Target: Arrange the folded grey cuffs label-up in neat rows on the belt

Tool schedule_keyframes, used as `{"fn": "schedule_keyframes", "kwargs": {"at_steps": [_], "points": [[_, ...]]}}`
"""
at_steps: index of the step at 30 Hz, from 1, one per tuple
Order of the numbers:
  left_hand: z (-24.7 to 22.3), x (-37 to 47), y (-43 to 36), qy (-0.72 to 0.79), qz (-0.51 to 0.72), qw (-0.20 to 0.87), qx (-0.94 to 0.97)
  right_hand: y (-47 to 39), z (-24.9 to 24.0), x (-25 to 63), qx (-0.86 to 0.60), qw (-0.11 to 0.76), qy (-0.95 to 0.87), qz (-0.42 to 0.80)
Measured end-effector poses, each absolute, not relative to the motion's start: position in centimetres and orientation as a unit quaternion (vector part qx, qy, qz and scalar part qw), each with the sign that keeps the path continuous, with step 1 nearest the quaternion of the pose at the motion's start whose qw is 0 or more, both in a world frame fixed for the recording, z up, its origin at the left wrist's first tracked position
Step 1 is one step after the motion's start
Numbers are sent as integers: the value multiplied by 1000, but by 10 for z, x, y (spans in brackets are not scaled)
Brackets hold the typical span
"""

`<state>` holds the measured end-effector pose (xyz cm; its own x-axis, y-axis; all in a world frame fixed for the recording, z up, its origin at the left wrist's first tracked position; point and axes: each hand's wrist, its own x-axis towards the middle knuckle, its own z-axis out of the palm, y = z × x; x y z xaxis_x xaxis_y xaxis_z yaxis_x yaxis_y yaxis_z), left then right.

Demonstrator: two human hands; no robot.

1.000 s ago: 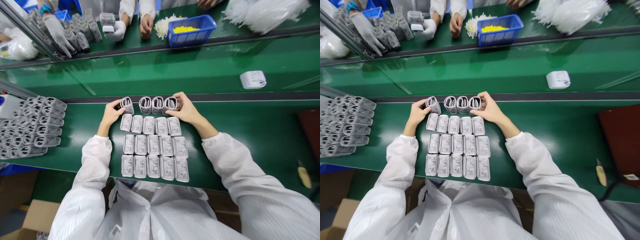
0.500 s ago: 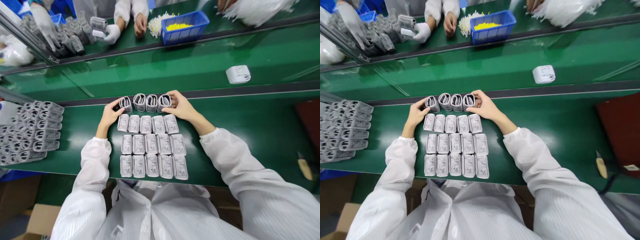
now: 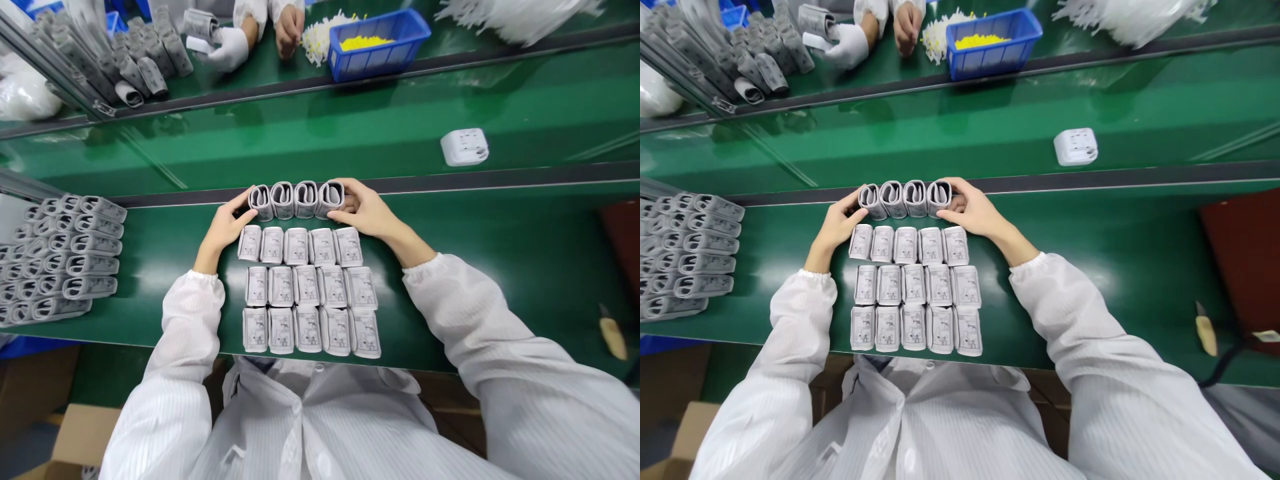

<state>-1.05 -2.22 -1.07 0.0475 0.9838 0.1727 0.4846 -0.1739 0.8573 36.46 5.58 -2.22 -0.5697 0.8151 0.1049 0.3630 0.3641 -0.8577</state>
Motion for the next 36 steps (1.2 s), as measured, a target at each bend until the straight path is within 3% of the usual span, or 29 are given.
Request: {"fn": "schedule_keyframes", "kwargs": {"at_steps": [7, 11, 17, 36], "points": [[-17, -12, -28, 588, 421, 304, 620, 51, -13, 363, -423, 262, -707, 503], [-17, -13, -28, 578, 418, 302, 633, 51, -15, 361, -426, 265, -706, 500], [-15, -14, -27, 582, 411, 287, 640, 53, -26, 364, -369, 342, -687, 524], [-18, -17, -25, 572, 410, 283, 652, 54, -29, 365, -328, 395, -679, 524]]}}
